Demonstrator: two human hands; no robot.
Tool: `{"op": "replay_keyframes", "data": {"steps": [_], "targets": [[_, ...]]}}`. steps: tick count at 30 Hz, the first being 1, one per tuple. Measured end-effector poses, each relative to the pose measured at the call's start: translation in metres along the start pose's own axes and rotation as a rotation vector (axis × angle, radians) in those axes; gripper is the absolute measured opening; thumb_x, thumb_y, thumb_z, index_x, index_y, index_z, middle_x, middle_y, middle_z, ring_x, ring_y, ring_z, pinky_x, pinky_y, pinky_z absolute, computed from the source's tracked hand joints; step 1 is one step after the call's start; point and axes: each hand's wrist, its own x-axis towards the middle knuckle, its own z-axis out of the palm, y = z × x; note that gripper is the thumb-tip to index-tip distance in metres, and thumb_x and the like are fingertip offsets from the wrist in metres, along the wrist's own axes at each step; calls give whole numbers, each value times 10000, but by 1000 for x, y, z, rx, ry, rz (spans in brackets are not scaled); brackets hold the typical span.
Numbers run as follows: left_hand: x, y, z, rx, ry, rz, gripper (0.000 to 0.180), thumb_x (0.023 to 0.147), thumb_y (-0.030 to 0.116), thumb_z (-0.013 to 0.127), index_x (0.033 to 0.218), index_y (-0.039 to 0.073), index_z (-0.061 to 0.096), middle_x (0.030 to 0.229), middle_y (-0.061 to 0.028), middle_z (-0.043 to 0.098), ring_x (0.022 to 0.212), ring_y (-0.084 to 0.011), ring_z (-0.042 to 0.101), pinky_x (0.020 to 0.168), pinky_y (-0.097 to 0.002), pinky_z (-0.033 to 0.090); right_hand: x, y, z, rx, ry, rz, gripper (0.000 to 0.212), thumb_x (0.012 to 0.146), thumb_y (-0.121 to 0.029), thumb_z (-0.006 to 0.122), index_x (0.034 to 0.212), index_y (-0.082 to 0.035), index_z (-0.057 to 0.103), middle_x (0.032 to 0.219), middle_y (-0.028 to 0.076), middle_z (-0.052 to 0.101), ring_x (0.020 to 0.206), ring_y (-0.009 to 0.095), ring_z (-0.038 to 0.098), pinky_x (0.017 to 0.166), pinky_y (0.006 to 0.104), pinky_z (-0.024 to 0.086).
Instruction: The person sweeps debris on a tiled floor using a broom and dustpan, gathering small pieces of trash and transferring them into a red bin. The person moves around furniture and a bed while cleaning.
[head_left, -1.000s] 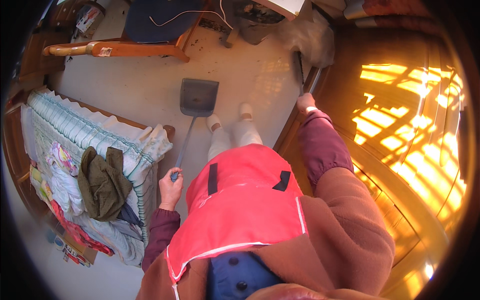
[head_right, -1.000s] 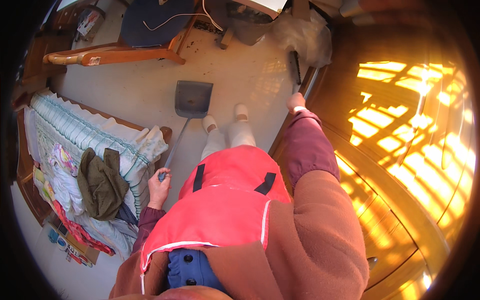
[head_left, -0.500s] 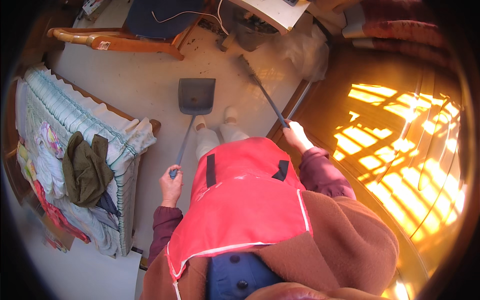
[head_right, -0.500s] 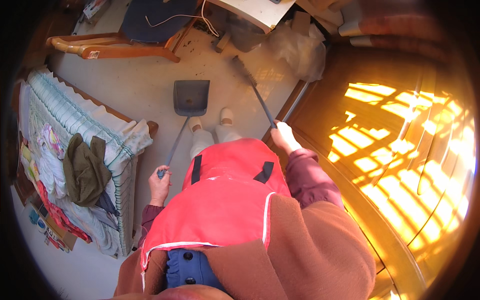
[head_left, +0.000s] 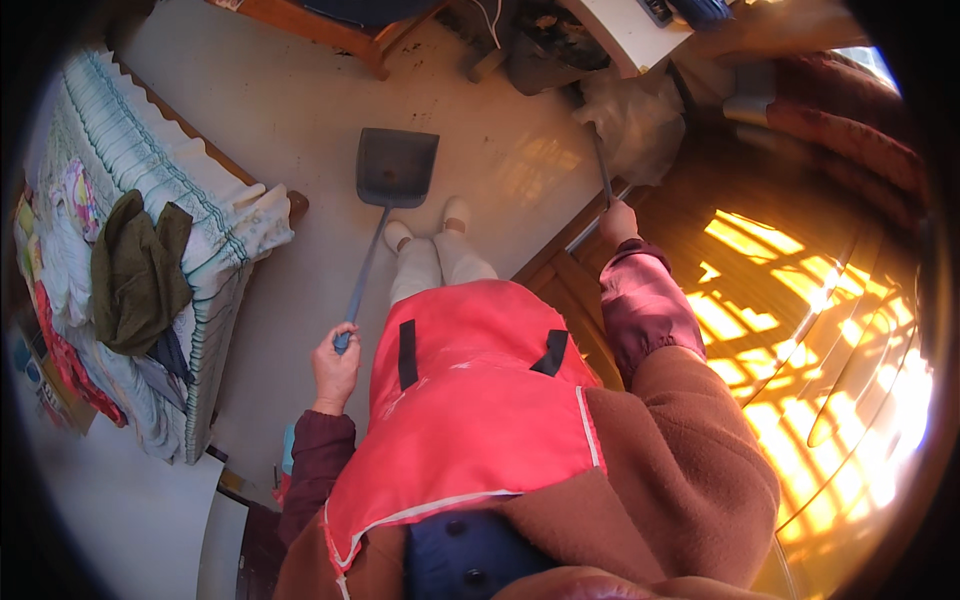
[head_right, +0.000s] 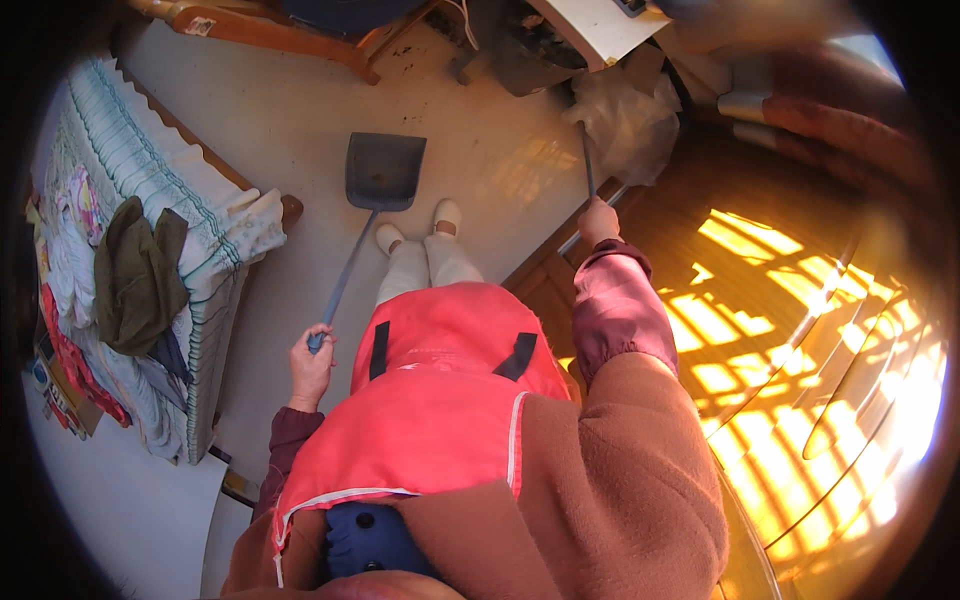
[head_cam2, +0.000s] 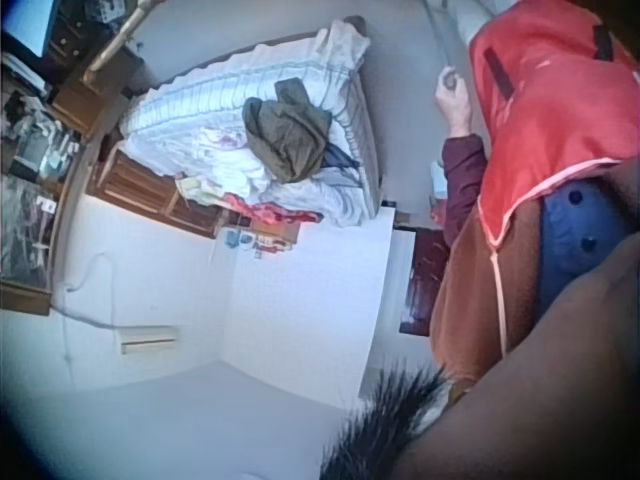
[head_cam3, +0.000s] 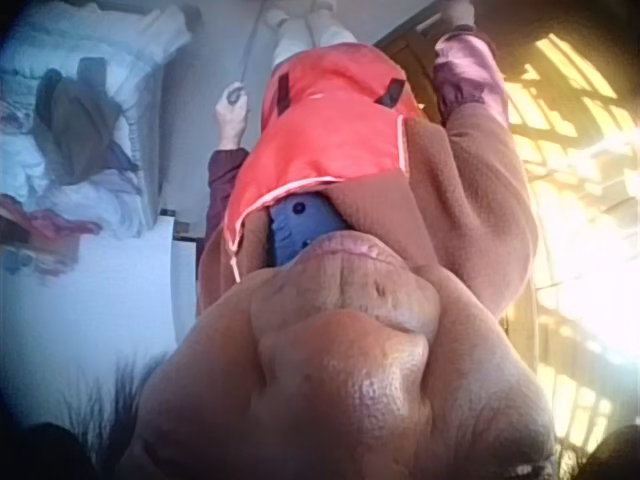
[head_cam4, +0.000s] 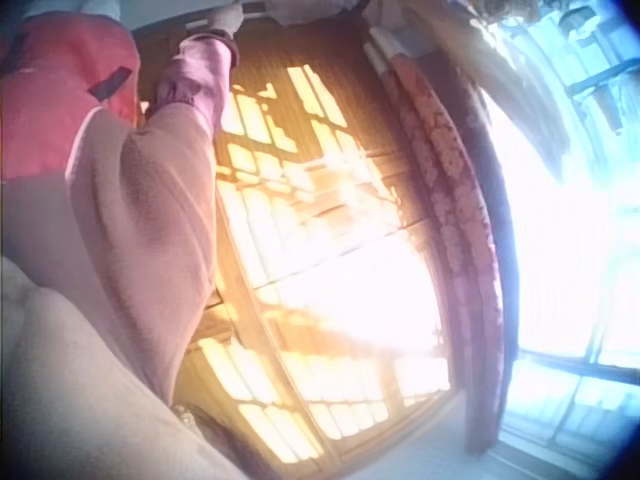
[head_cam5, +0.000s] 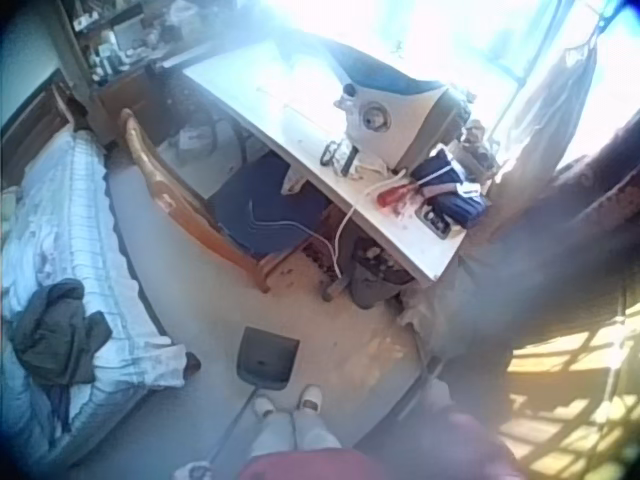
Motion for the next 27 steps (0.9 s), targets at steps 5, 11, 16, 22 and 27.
{"op": "replay_keyframes", "data": {"steps": [5, 11, 16, 22, 27], "targets": [[-4, -20, -5, 55, 5, -31, 112, 822, 69, 551, 906, 20, 606, 616, 20, 513, 505, -44, 472, 459, -225, 428, -27, 0, 3, -224, -157, -33, 416, 829, -105, 456, 1240, -40, 475, 964, 246, 615, 948, 365, 595, 788, 438, 489], [4, -37, -16, 22, -8, -41, 110, 810, 83, 561, 896, 33, 609, 594, 21, 503, 496, -53, 476, 446, -229, 411, -101, -32, 4, -211, -268, -68, 475, 831, -107, 450, 1301, -48, 415, 981, 252, 610, 930, 376, 600, 785, 449, 489], [9, -49, -31, 80, -8, -22, 105, 803, 91, 568, 890, 53, 614, 553, 20, 483, 476, -54, 470, 438, -244, 393, -142, -60, 10, 161, -133, -230, 441, 803, -114, 489, 1236, -25, 490, 986, 278, 595, 935, 395, 587, 817, 441, 471], [7, -57, -44, 88, 23, -35, 103, 798, 99, 573, 883, 60, 615, 525, 16, 466, 464, -58, 469, 448, -253, 389, -140, -84, 0, 76, -9, -260, 401, 802, -99, 487, 1184, 21, 508, 932, 294, 598, 907, 399, 593, 799, 442, 479], [18, -65, -46, 110, 1, -1, 111, 790, 91, 574, 887, 62, 621, 523, 16, 461, 465, -60, 456, 450, -249, 381, -65, -110, 22, -108, -76, -283, 361, 794, -51, 444, 1141, 16, 523, 925, 278, 607, 917, 397, 589, 790, 464, 475]]}}
